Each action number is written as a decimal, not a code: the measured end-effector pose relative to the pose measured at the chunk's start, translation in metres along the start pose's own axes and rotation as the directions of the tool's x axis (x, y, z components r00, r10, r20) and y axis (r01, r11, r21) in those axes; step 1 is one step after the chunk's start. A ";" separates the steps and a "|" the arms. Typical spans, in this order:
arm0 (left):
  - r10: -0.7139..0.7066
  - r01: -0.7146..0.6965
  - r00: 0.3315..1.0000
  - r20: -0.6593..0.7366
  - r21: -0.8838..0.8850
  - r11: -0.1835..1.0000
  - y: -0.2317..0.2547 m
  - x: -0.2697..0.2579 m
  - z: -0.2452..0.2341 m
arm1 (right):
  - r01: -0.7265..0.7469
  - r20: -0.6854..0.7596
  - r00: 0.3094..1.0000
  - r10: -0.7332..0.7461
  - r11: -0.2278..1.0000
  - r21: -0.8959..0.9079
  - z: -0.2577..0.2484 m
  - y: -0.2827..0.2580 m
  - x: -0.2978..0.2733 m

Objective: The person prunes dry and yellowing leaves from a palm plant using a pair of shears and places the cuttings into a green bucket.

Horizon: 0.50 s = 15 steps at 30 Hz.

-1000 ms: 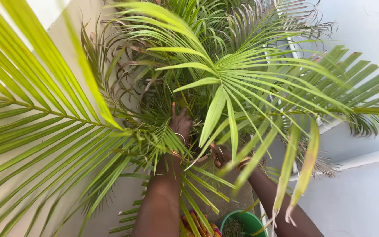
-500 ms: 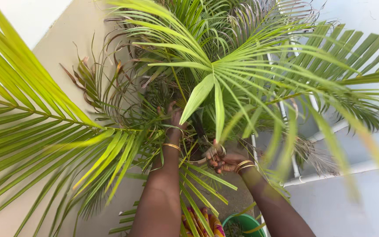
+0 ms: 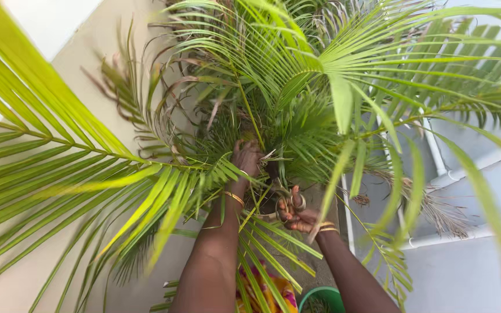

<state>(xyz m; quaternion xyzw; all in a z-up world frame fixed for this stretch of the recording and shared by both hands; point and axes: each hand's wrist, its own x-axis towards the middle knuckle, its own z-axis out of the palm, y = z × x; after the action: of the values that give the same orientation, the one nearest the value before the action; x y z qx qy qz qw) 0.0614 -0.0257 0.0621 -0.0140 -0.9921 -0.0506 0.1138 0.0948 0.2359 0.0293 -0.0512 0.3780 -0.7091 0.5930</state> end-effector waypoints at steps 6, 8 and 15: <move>0.048 -0.047 0.961 0.273 -0.011 0.999 0.025 0.004 -0.016 | 0.132 -0.082 0.987 -0.138 0.988 -0.080 0.001 0.023 -0.019; 0.104 -0.108 0.983 0.150 0.019 0.994 0.024 -0.003 -0.008 | 0.138 -0.050 0.989 -0.142 0.988 -0.075 -0.009 0.025 -0.010; 0.116 -0.117 0.993 -0.020 -0.025 0.993 0.010 -0.011 0.029 | 0.179 -0.013 0.984 -0.179 0.984 0.000 -0.020 0.026 0.029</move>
<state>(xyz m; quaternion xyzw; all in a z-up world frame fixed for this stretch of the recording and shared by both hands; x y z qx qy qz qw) 0.0662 -0.0125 0.0330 -0.0729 -0.9878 -0.0569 0.1254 0.0970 0.2192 -0.0110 -0.0798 0.3752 -0.7601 0.5246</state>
